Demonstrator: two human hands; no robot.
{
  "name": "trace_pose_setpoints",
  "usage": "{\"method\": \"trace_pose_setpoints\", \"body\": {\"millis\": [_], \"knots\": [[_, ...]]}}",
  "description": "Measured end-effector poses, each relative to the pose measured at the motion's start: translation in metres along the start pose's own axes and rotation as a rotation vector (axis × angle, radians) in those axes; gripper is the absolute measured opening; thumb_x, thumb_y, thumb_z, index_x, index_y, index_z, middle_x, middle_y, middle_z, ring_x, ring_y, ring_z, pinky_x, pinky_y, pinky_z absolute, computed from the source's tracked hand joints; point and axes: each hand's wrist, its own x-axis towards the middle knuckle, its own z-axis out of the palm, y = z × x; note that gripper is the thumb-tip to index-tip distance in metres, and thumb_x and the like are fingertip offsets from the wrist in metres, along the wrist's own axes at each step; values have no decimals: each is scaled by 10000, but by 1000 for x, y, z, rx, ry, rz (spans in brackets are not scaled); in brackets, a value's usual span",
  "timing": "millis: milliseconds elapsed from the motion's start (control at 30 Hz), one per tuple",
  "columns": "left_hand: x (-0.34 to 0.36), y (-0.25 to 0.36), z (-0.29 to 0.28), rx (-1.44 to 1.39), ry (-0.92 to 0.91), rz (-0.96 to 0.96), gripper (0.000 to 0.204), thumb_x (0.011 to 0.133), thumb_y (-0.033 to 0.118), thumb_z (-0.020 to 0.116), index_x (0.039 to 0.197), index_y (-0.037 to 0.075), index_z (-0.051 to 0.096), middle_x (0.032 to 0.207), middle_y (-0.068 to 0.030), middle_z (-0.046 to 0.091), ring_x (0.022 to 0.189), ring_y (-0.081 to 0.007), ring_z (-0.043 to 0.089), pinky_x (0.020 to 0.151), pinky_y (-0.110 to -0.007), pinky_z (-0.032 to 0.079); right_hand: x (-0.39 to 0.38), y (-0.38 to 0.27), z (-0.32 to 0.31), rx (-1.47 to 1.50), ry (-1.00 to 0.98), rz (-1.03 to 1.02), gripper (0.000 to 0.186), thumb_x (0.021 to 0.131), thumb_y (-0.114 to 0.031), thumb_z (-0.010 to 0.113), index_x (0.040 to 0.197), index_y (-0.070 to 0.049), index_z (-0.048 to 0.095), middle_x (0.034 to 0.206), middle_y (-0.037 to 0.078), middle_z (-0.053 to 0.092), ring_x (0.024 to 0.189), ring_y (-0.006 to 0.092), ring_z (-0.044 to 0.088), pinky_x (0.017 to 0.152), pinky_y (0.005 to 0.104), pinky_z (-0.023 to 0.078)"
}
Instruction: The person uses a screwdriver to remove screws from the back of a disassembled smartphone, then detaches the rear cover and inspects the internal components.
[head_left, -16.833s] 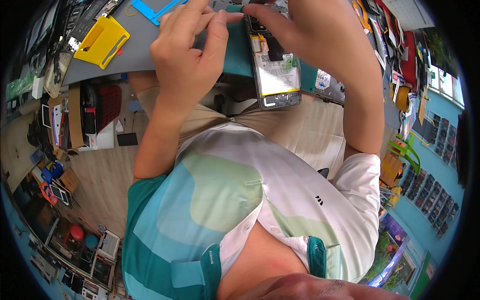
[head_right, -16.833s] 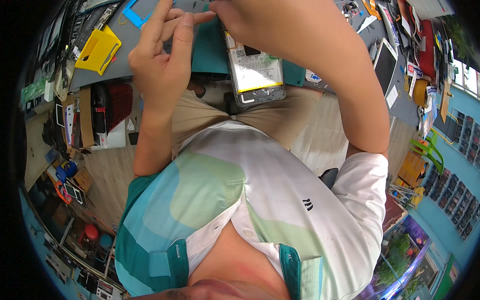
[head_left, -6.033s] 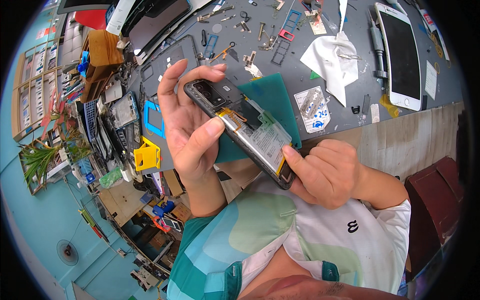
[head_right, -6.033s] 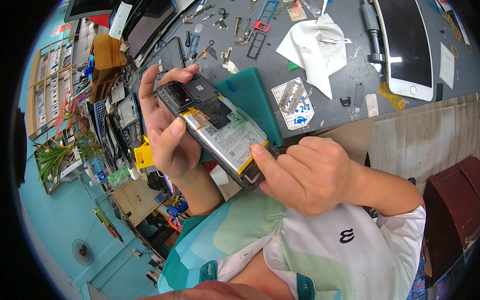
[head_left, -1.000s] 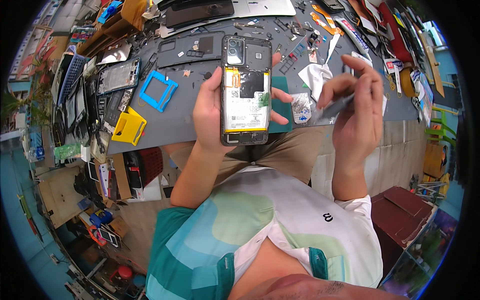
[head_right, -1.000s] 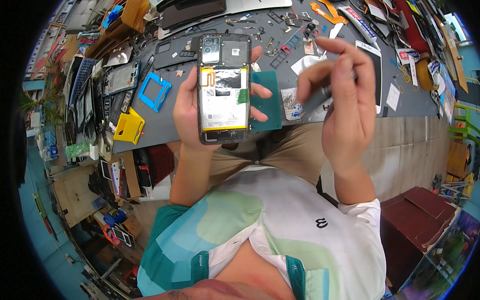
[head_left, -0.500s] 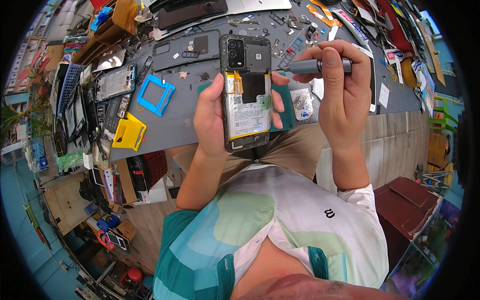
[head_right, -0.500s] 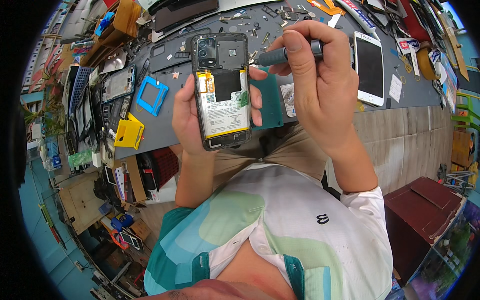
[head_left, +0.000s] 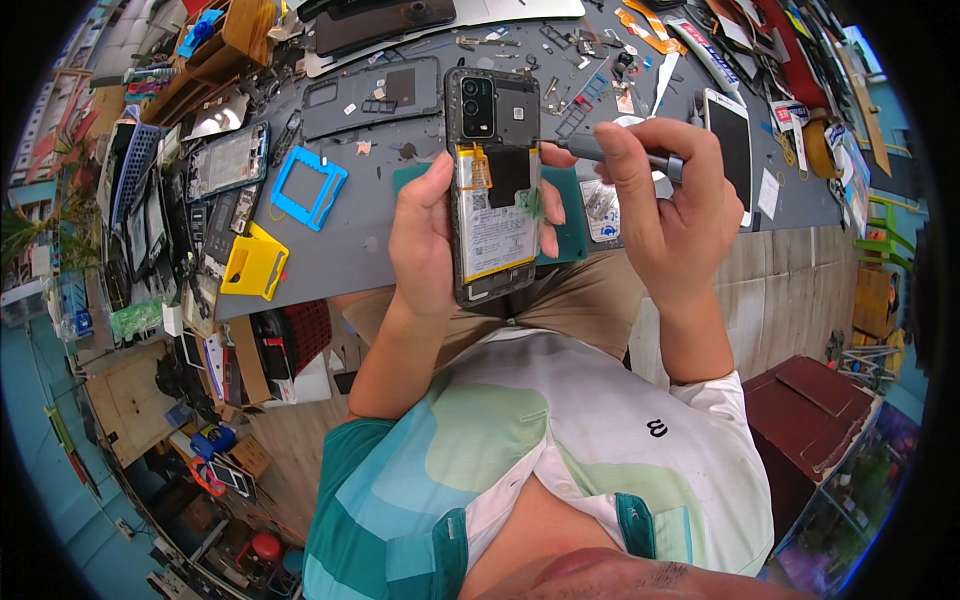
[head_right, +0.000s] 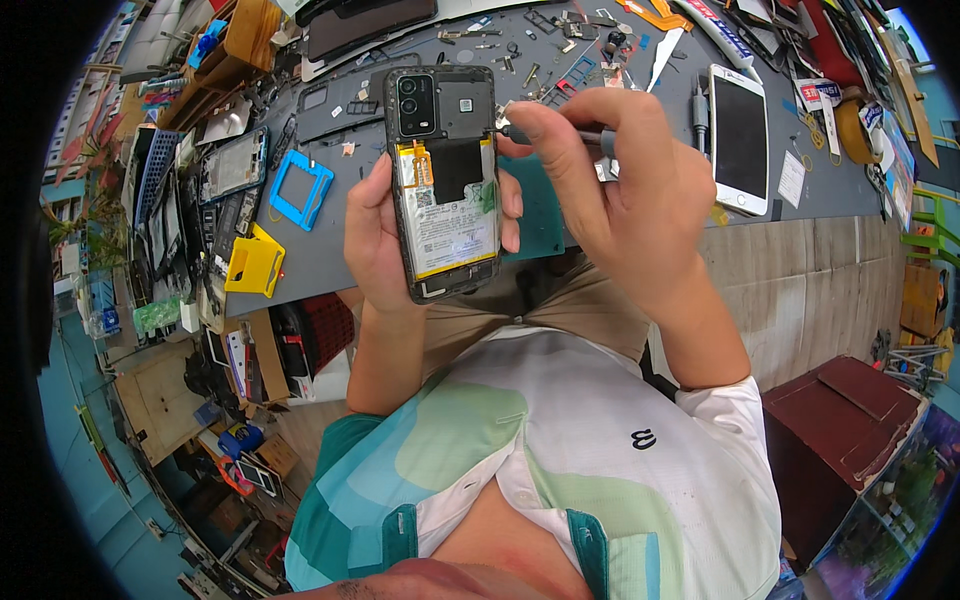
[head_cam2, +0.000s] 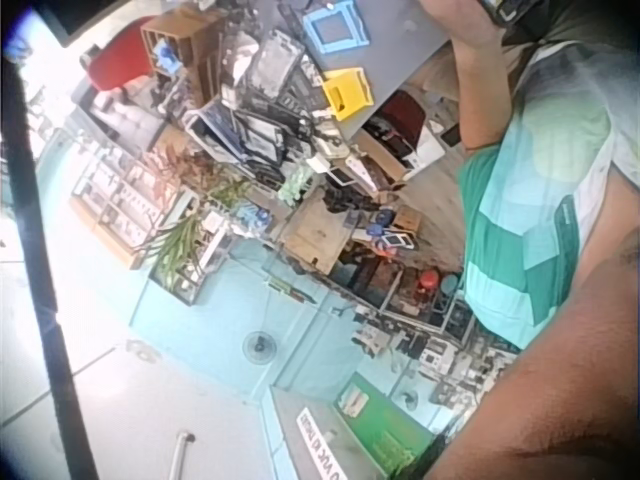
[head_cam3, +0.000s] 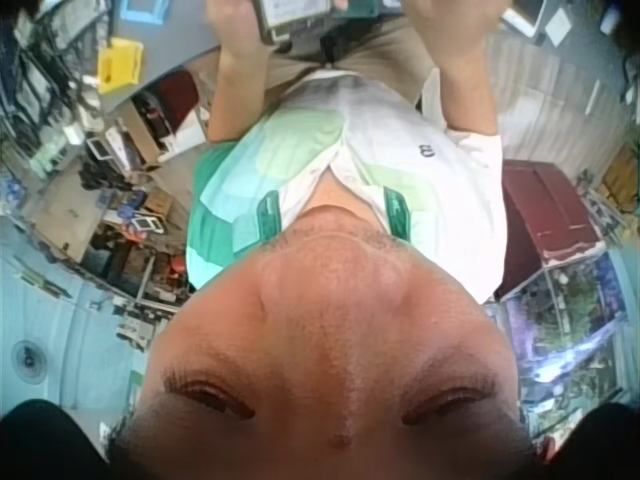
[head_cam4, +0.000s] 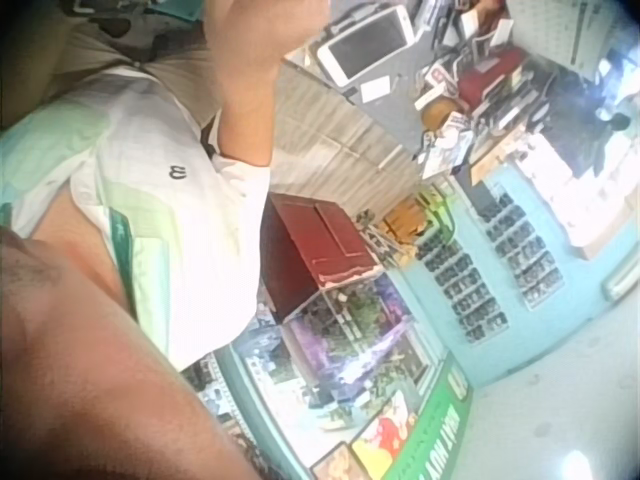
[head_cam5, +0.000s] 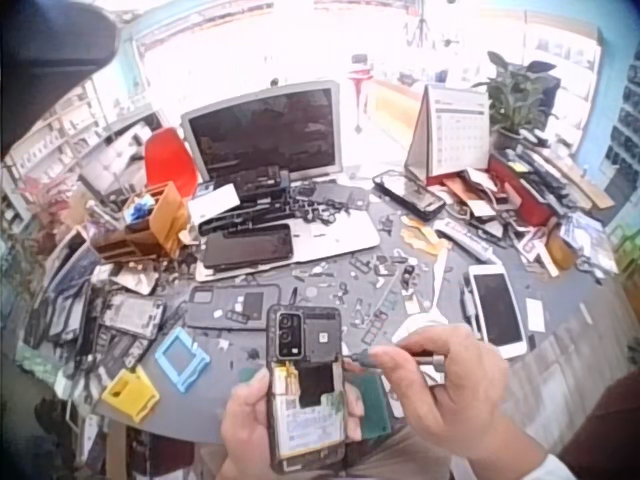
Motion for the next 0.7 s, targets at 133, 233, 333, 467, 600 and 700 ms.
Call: {"method": "trace_pose_setpoints", "body": {"millis": [133,233,333,467,600,700], "knots": [[-1,-1,-2,51,15,-1,716,1125,489,263,1465,-75,544,1342,-312,650,839,-295,732,747,-398,625,14,-13,-10,139,-125,63,254,1010,-37,772,1236,40,686,1076,138,775,921,179,763,844,300,610],[-1,-2,-3,40,33,-21,708,1126,485,265,1457,-75,547,1332,-309,654,833,-289,731,741,-395,626,21,-11,-17,112,-180,19,331,977,-23,796,1286,27,691,1087,135,777,970,184,762,872,308,606],[-2,-2,1,56,65,-13,697,1128,477,270,1449,-74,551,1326,-301,658,829,-290,730,737,-398,628,21,-13,-23,103,-248,126,360,968,-23,801,1308,21,691,1126,136,774,1037,184,756,901,314,599],[0,-2,1,71,67,-1,684,1128,469,275,1444,-69,555,1336,-293,655,876,-302,730,741,-412,640,25,-11,-17,198,-195,23,310,962,-41,815,1251,26,723,1096,118,788,1006,173,768,874,307,606],[-4,1,7,49,156,23,744,1109,480,228,1495,-87,516,1319,-330,645,941,-400,722,793,-484,626,22,-11,-23,129,-266,106,278,955,-23,806,1220,23,738,1118,109,794,993,176,773,863,312,619],[-10,12,1,139,79,-17,666,1130,459,270,1492,-50,502,1385,-311,625,1005,-335,718,771,-458,655,21,-9,-17,203,-258,79,267,952,-22,803,1211,18,750,1109,102,799,981,178,775,838,309,628]]}}
